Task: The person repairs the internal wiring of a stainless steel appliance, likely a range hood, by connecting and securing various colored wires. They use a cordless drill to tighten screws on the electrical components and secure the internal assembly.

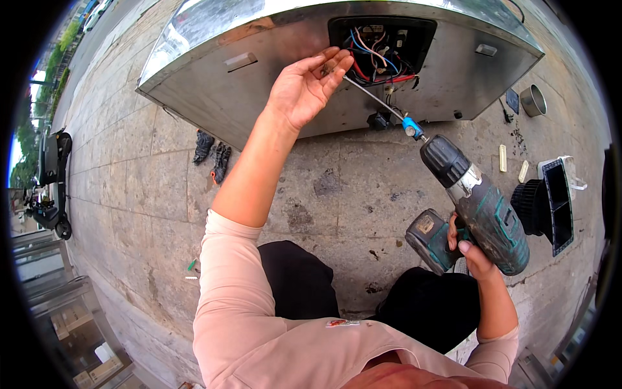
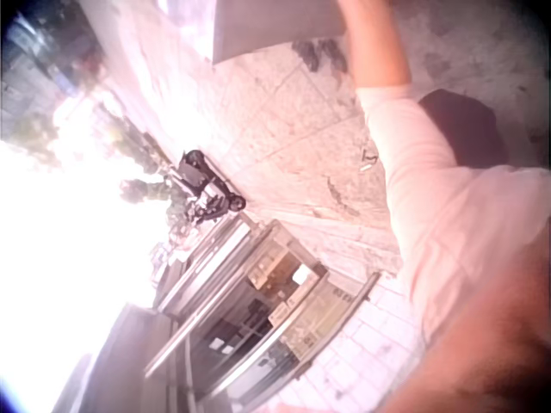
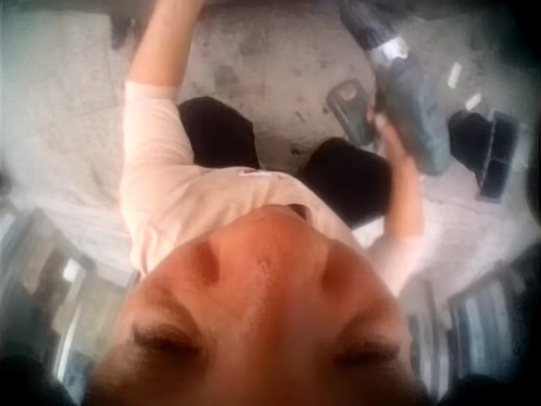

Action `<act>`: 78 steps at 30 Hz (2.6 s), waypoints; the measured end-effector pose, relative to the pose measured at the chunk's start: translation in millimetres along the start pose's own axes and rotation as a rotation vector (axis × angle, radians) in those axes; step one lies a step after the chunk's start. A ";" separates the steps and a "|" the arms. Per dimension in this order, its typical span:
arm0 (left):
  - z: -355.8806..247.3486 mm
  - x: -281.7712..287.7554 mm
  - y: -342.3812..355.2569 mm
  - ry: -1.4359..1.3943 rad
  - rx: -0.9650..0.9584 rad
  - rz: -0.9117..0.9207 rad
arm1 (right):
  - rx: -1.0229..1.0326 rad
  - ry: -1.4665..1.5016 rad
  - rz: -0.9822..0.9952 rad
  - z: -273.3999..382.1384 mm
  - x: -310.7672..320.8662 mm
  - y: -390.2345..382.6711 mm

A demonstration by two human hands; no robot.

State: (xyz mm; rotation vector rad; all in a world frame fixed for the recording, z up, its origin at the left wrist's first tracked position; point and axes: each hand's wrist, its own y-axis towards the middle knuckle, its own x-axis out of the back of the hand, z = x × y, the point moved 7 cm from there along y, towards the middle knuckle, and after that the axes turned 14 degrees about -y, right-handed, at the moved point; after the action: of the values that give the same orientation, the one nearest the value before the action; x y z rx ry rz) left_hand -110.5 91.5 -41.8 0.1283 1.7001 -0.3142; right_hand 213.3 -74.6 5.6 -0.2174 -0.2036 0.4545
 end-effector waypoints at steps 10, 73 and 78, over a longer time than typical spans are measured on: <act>-2.7 0.8 1.9 0.026 0.016 0.054 | 0.015 0.010 -0.025 4.4 -9.5 11.5; -6.7 9.1 3.6 0.288 -0.150 -0.099 | 0.202 -0.955 -0.013 11.0 -25.1 12.2; -7.2 10.0 3.4 0.271 -0.151 -0.129 | 0.131 -0.641 -0.053 14.2 -24.4 18.1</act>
State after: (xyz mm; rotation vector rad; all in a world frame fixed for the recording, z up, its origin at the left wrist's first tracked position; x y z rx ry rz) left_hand -118.0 95.8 -51.2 -0.0534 1.9988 -0.2715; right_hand 180.9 -67.5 11.1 0.0700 -0.8024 0.4728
